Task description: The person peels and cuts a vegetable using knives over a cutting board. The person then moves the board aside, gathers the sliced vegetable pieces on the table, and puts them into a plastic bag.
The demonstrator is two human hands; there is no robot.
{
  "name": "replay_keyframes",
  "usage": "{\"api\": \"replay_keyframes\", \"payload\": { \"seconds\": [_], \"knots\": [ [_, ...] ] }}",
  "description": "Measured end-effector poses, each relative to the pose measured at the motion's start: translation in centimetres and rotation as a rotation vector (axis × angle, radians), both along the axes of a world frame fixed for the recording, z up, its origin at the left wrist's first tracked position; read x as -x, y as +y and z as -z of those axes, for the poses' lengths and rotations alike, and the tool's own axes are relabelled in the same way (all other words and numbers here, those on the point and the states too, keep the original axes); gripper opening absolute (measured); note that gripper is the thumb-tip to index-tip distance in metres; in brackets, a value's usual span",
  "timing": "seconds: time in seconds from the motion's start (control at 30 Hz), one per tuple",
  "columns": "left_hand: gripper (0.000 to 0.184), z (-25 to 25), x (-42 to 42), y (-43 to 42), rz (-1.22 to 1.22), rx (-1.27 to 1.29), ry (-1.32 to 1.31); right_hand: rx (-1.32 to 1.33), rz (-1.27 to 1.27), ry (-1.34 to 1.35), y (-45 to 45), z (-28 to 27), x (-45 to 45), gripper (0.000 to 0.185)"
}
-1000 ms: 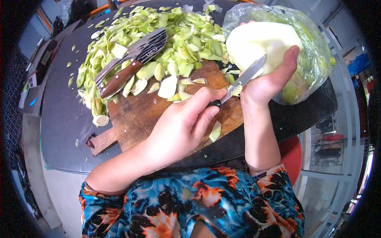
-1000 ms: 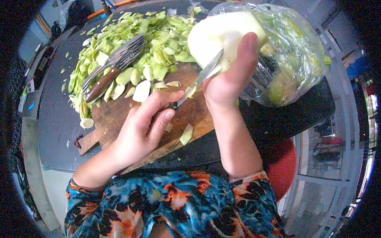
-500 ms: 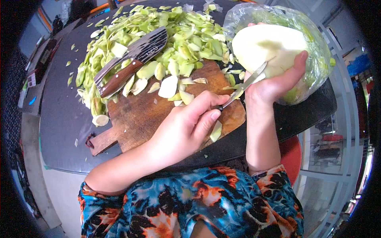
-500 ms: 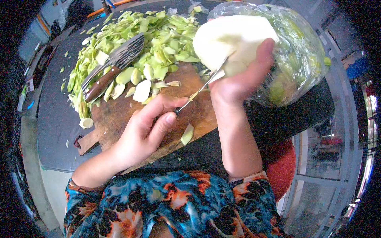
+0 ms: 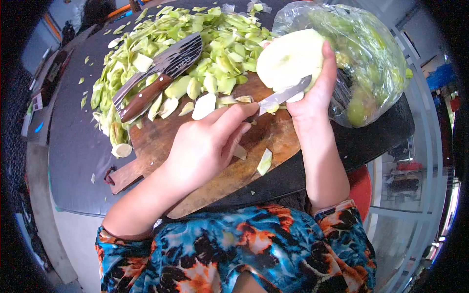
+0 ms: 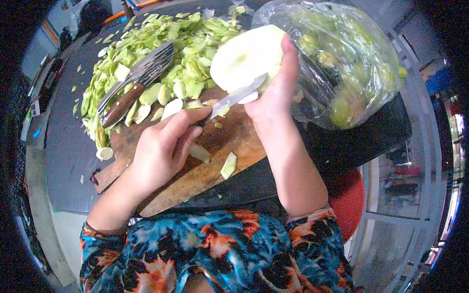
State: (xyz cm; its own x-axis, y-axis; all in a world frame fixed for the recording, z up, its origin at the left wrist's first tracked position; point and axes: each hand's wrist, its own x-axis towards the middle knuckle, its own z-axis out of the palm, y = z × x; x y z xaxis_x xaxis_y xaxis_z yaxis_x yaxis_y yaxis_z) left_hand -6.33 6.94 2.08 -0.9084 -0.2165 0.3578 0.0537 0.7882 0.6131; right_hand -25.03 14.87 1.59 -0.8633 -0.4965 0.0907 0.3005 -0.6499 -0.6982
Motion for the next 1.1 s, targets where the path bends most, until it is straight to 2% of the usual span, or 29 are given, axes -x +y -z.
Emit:
{"api": "replay_keyframes", "payload": {
  "seconds": [0.1, 0.2, 0.3, 0.5, 0.67, 0.8, 0.93, 1.1],
  "knots": [
    [0.029, -0.2, -0.2, -0.2, -0.014, -0.028, -0.029, -0.022, -0.1, 0.005, 0.0, 0.1, 0.6, 0.064],
    [0.029, 0.1, -0.1, -0.4, -0.018, -0.077, -0.043, -0.068, 0.047, 0.161, -0.2, 0.4, 0.2, 0.065],
    [0.028, 0.2, 0.1, -0.4, -0.013, -0.044, -0.016, -0.02, 0.175, 0.088, -0.4, 0.4, -1.3, 0.067],
    [0.027, 0.1, 0.0, -0.3, 0.007, -0.076, -0.053, 0.027, 0.119, 0.052, 0.2, -1.0, -2.5, 0.073],
    [0.027, -0.2, 0.0, -0.5, 0.044, -0.12, -0.056, 0.04, 0.103, 0.189, 0.5, -0.4, -0.4, 0.076],
    [0.023, 1.0, 0.2, -0.7, 0.038, -0.346, 0.154, 0.082, 0.193, 0.171, 0.7, -0.9, 1.2, 0.075],
    [0.024, 0.6, 0.0, -0.4, 0.024, -0.682, -0.017, 0.096, 0.166, 0.244, 0.3, -0.7, 0.0, 0.075],
    [0.021, 0.7, 0.3, -0.2, 0.022, -0.567, -0.041, 0.08, 0.187, 0.282, 0.1, -0.7, -1.0, 0.075]
  ]
}}
